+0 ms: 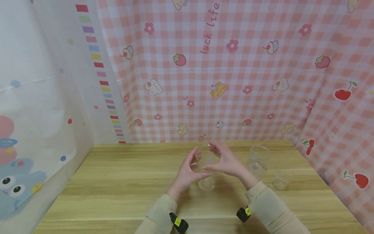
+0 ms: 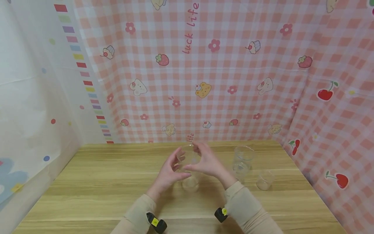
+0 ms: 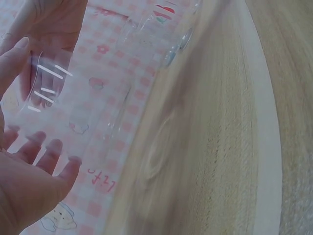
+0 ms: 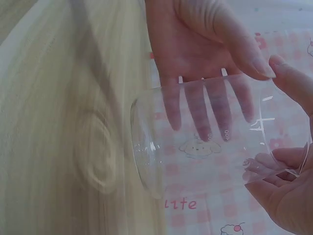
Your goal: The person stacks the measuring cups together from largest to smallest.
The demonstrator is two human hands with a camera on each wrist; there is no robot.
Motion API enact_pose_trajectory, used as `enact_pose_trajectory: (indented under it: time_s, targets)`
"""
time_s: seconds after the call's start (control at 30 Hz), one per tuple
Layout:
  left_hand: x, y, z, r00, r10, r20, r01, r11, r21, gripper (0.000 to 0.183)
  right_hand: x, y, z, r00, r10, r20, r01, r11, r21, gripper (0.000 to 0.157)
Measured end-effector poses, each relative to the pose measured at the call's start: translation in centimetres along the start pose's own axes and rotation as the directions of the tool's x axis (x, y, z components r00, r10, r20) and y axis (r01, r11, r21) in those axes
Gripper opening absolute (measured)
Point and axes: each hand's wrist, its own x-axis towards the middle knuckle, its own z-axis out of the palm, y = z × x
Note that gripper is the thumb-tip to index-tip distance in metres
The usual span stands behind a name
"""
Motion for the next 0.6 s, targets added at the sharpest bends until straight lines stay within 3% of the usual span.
enact_pose_trajectory:
  time_s: [0.17, 0.6]
  targets:
    - [0.0, 0.0, 0.1, 1.000, 0.021, -0.014, -0.021, 1.000, 0.000, 0.097, -0.1, -0.2, 0.6, 1.000, 0.022, 0.010, -0.022, 0.999, 0.031, 0.094]
    - [-0.1, -0.2, 0.1, 0.998, 0.039, -0.049, -0.039, 0.999, -0.011, 0.089, -0.3, -0.2, 1.3, 0.999, -0.019, 0.026, 0.016, 0.996, 0.089, 0.098]
